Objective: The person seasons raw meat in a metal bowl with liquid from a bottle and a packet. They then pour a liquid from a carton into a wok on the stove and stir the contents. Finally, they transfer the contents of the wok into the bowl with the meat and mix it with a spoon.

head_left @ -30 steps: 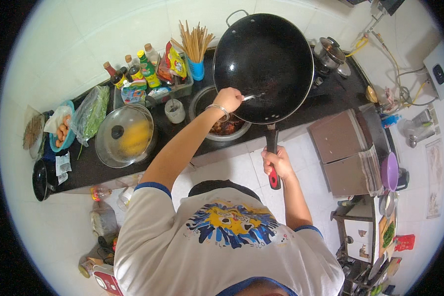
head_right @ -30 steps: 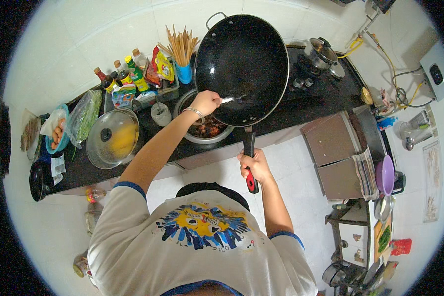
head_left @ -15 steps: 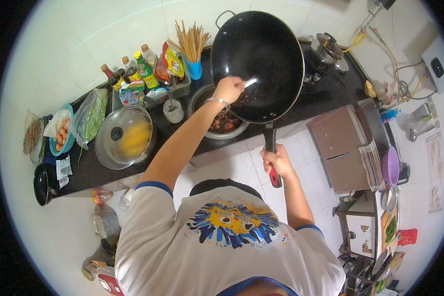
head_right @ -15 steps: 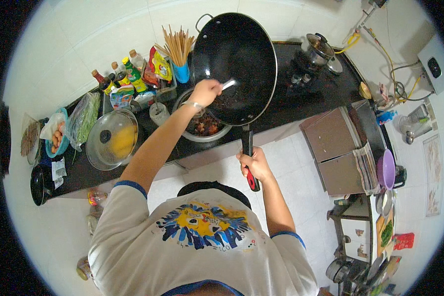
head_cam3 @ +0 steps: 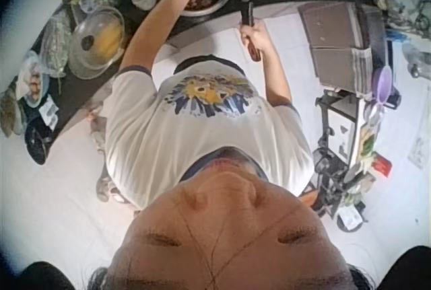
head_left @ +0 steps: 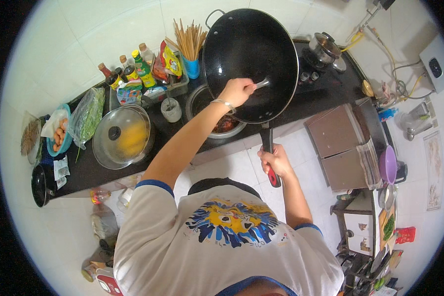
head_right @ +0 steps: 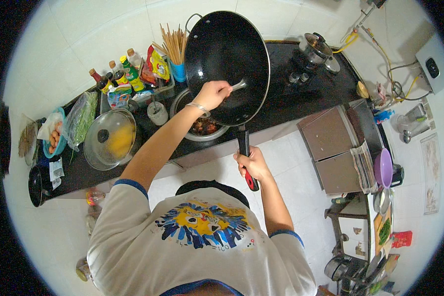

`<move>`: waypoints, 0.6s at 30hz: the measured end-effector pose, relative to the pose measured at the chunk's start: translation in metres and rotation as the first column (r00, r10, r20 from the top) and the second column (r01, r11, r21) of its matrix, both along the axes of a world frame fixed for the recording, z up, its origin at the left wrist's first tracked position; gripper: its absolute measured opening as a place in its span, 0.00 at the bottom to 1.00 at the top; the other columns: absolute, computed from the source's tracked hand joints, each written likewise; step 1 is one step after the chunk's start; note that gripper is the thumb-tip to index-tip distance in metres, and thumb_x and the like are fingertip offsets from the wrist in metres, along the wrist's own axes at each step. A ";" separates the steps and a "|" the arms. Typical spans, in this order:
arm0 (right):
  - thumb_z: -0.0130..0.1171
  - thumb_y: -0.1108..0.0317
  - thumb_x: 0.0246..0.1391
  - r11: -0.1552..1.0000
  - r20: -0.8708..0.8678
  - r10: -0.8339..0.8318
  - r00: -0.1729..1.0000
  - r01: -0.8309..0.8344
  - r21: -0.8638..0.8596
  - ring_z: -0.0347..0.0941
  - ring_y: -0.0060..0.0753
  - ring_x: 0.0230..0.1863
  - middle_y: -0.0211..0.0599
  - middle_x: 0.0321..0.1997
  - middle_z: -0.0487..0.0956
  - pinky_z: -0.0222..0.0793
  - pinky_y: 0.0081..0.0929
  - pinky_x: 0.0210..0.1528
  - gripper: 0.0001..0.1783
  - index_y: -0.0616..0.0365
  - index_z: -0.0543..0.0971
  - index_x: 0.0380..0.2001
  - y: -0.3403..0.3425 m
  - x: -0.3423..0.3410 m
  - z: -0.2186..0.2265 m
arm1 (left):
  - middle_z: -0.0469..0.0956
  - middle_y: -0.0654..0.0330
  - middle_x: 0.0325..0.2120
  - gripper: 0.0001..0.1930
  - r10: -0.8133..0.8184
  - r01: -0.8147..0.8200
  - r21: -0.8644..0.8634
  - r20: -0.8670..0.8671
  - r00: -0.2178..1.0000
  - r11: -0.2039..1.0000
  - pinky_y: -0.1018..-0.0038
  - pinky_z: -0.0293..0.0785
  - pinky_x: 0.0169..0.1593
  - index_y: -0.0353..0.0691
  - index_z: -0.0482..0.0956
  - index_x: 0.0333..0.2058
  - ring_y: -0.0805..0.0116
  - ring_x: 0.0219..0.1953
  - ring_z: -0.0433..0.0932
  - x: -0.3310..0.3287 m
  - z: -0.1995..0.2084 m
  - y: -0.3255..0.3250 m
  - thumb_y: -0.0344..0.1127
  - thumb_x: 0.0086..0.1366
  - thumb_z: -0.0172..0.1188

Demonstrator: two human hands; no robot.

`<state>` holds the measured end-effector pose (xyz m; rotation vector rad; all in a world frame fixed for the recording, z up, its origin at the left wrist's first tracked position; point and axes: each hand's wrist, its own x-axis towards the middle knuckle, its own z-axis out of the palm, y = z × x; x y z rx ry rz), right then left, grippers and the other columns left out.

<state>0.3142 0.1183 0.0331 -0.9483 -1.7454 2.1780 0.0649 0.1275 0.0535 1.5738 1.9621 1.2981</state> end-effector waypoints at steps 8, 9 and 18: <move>0.55 0.73 0.47 1.000 -0.035 -0.006 0.999 0.005 -0.021 0.61 0.21 0.07 0.29 0.10 0.66 0.58 0.23 0.09 0.10 0.59 0.67 0.17 -0.002 -0.001 -0.004 | 0.75 0.55 0.19 0.12 -0.025 0.023 0.068 0.022 0.999 0.997 0.71 0.68 0.30 0.36 0.76 0.25 0.64 0.22 0.73 -0.013 -0.008 -0.004 0.39 0.61 0.52; 0.55 0.73 0.48 1.000 -0.017 -0.009 1.000 0.009 -0.008 0.61 0.21 0.07 0.30 0.10 0.66 0.58 0.23 0.09 0.10 0.59 0.67 0.17 -0.002 -0.001 -0.004 | 0.74 0.55 0.18 0.12 -0.024 0.023 0.041 0.035 0.999 0.999 0.72 0.67 0.29 0.36 0.76 0.25 0.67 0.22 0.72 -0.005 0.003 -0.002 0.39 0.61 0.52; 0.55 0.73 0.47 0.999 0.010 -0.018 1.000 0.018 0.045 0.61 0.21 0.07 0.30 0.11 0.66 0.58 0.22 0.09 0.09 0.60 0.67 0.17 -0.002 0.003 -0.013 | 0.75 0.49 0.20 0.11 0.013 -0.013 0.002 -0.031 0.999 1.000 0.66 0.69 0.30 0.37 0.77 0.27 0.53 0.24 0.74 -0.004 -0.007 -0.008 0.39 0.59 0.53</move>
